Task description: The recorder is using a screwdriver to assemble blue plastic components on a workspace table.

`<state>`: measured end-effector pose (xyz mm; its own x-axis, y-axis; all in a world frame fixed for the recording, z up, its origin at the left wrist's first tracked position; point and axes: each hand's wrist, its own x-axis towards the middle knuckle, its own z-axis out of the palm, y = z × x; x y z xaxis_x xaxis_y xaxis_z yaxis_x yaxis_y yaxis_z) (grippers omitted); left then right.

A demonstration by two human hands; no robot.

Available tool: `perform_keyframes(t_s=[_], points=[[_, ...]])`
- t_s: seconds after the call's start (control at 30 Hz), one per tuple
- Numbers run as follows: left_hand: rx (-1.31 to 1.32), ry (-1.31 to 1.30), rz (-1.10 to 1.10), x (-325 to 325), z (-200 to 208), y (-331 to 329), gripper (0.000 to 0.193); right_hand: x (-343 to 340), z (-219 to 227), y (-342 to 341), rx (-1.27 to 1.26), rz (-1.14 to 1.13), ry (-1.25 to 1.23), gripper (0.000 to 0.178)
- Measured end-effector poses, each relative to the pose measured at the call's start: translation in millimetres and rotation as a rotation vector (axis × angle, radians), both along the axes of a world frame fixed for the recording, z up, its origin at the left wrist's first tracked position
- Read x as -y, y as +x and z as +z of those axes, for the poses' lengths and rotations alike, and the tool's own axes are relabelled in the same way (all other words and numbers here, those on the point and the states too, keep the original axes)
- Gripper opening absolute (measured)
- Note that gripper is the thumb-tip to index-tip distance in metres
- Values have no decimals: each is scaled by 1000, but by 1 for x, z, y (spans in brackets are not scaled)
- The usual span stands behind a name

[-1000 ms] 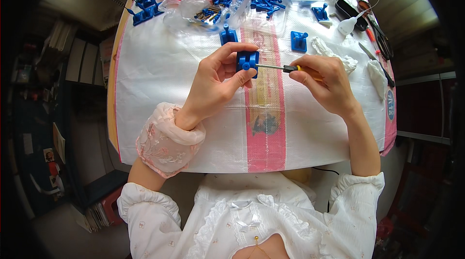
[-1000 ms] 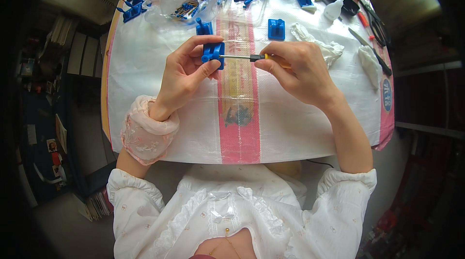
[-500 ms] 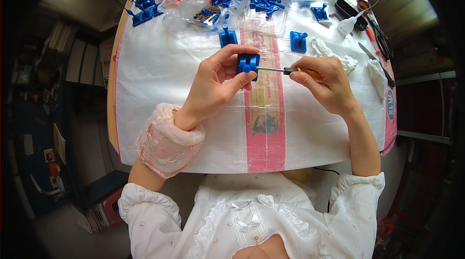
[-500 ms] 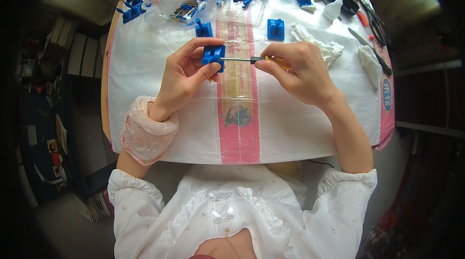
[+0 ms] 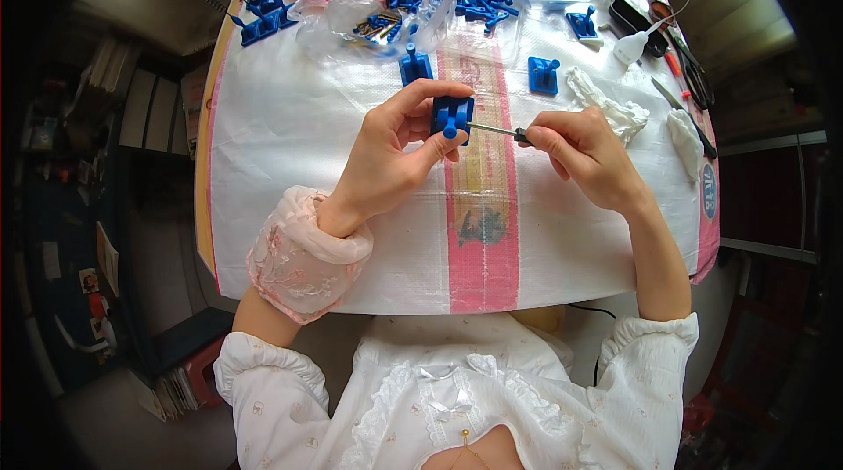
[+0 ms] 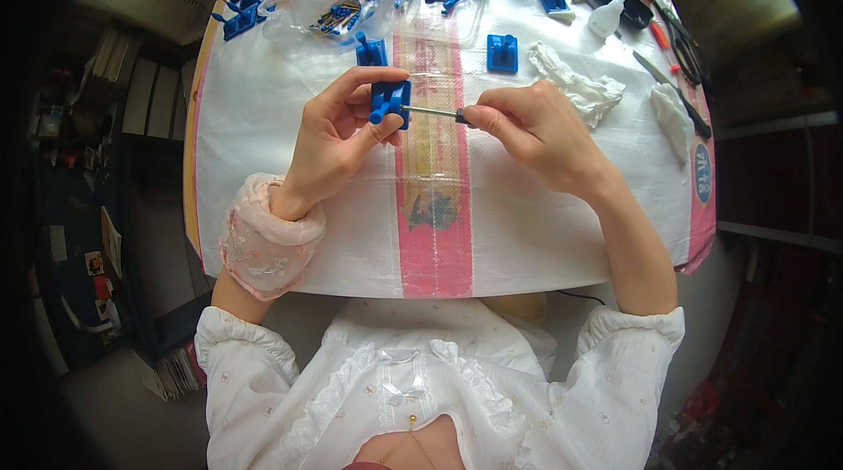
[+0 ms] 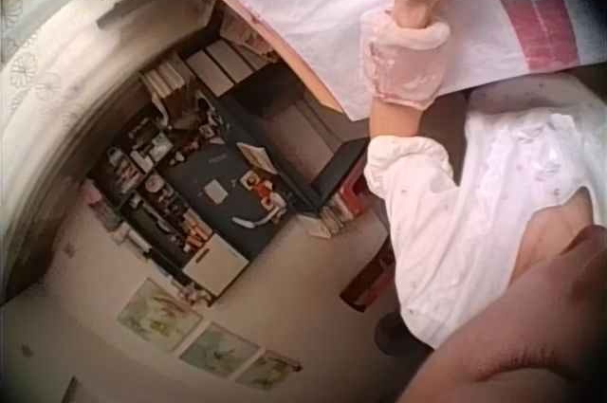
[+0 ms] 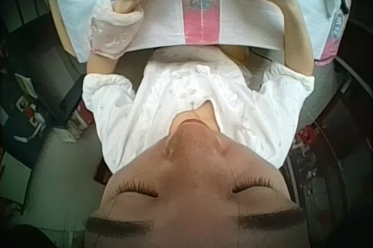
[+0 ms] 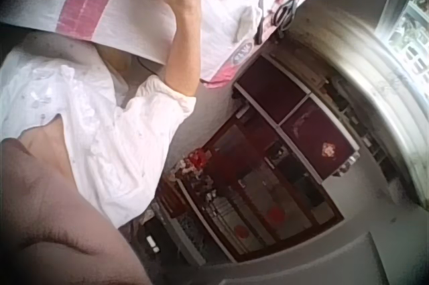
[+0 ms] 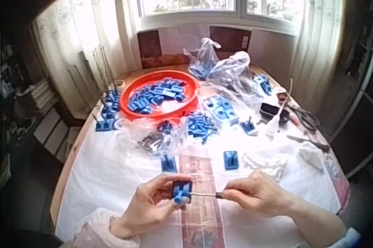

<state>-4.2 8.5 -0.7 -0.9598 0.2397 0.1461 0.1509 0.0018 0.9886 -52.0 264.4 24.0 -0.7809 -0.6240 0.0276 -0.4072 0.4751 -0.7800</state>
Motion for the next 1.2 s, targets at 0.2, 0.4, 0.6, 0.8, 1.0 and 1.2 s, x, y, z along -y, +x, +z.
perform_keyframes(t_s=[0.2, 0.4, 0.6, 0.8, 1.0, 1.2], points=[[28, 48, 25, 0, 2, -1, 38, 7, 1, 2, -134, -10, -77, 23], [49, 80, 23, 1, 1, -2, 38, 4, 1, 1, -239, -30, -66, 31], [49, 68, 18, 1, -1, -2, 38, 0, -5, -4, -414, -7, -3, 27], [46, 54, 22, 2, 0, -2, 38, -1, 0, -5, -527, -6, 65, 20], [38, 28, -8, 1, -1, -1, 38, -1, 0, -2, -382, -43, 46, 24], [30, 13, -20, 1, -2, 0, 38, -2, 7, 0, -277, -37, 128, 29]])
